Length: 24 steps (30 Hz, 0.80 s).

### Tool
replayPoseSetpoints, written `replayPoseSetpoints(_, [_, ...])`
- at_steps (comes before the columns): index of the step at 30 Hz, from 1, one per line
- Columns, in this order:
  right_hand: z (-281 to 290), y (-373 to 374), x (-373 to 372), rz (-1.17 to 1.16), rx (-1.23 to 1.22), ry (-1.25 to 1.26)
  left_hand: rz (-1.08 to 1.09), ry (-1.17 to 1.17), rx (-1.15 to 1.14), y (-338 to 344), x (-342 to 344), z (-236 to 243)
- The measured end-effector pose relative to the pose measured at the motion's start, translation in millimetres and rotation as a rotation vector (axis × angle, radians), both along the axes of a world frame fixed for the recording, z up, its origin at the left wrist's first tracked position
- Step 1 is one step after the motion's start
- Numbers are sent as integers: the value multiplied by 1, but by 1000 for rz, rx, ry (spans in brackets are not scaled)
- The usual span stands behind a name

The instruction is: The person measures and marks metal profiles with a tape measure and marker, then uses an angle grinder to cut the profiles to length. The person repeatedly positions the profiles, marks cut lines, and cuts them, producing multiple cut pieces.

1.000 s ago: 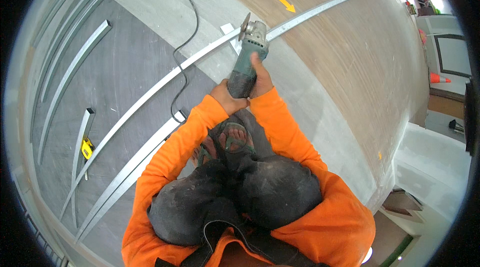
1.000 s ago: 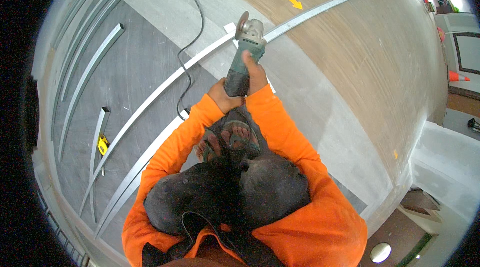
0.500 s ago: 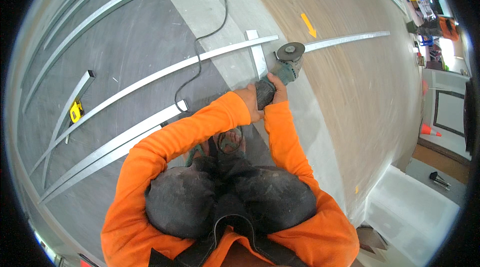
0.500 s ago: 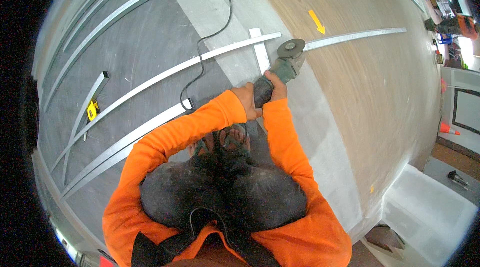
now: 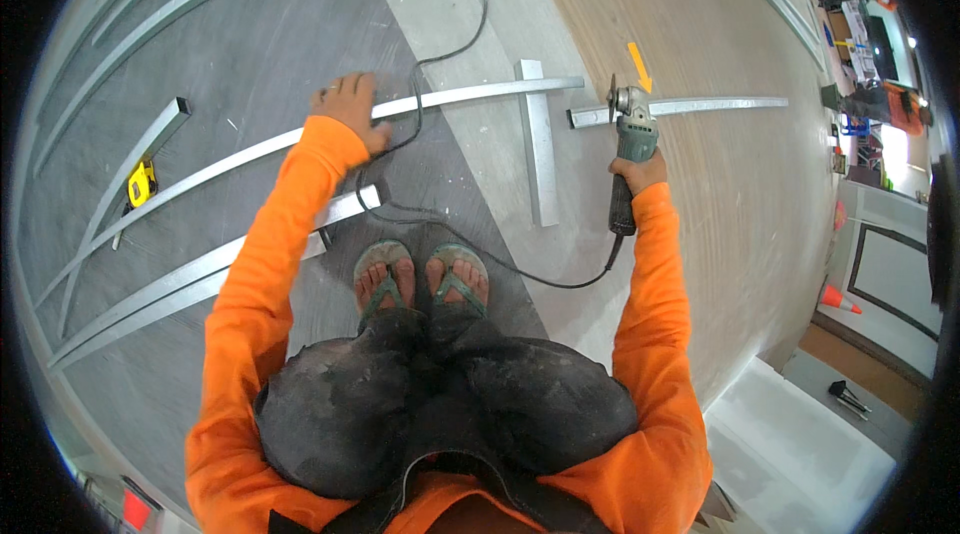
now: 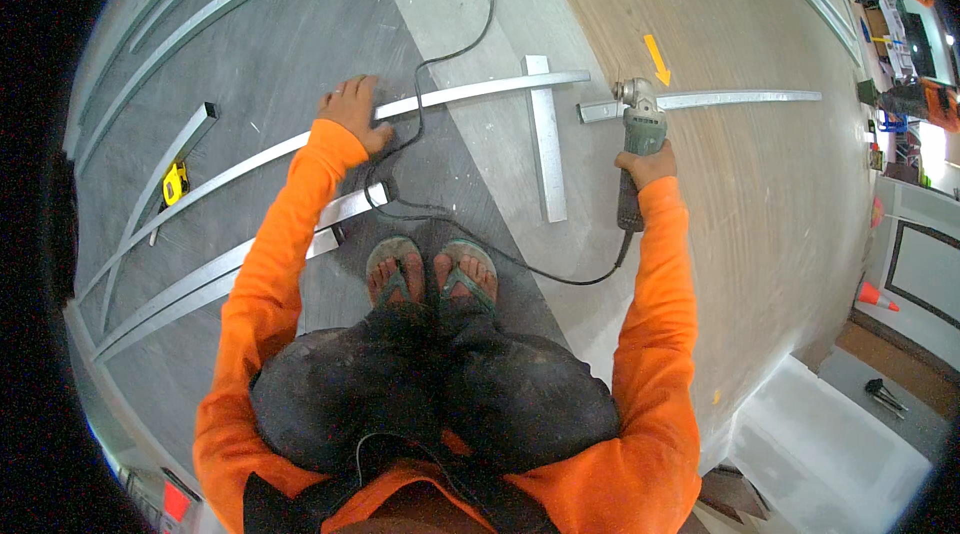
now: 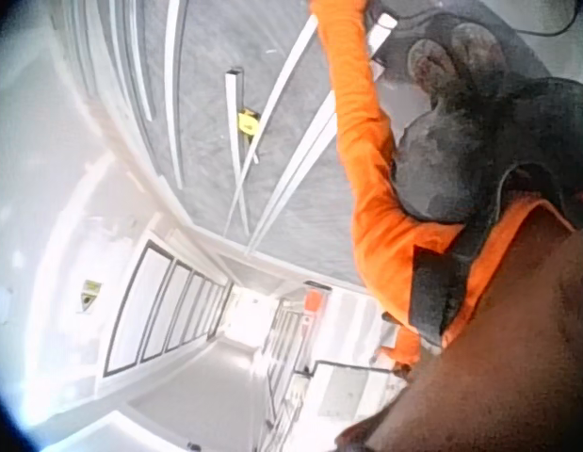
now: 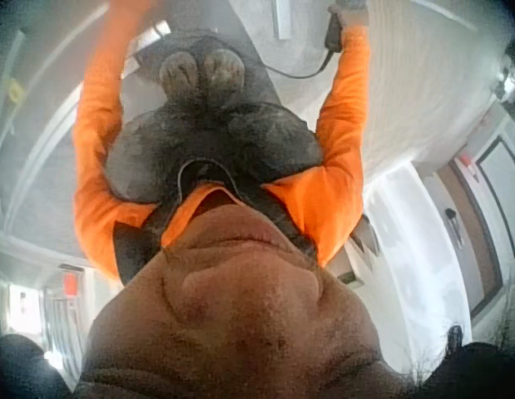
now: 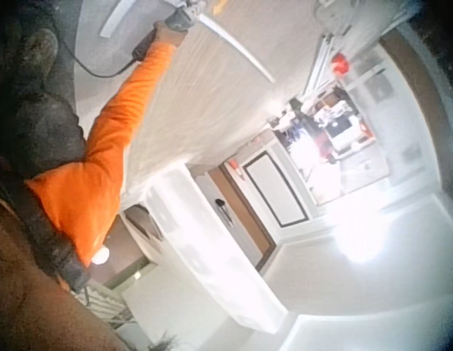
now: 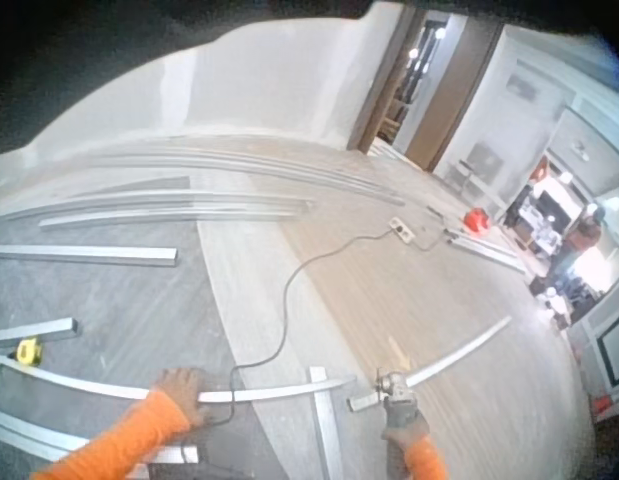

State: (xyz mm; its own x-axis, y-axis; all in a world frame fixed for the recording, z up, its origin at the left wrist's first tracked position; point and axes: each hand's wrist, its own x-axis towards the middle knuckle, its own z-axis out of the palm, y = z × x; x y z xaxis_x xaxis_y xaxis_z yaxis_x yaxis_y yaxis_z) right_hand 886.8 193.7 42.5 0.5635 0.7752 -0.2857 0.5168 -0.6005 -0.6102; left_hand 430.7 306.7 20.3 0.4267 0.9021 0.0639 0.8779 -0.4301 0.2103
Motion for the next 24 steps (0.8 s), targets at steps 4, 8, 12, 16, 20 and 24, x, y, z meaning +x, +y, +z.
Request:
replayPoseSetpoints(4, [-3, 8, 5, 64, -147, -127, 114, 265, -508, 19, -8, -12])
replayPoseSetpoints(8, [1, 13, 1, 137, -220, -169, 119, 301, -574, 23, 1, -13])
replayPoseSetpoints(12, [13, 23, -6, 172, -323, -271, 122, 293, -561, 23, -2, -16])
replayPoseSetpoints(16, [11, 19, 8, 197, -363, -266, 120, 287, -568, 24, -2, -17])
replayPoseSetpoints(20, [17, 19, 10, 217, -389, -321, 135, 306, -560, 24, -3, -20])
replayPoseSetpoints(24, [9, 19, 20, 183, -340, -291, 132, 318, -593, 26, 0, -15])
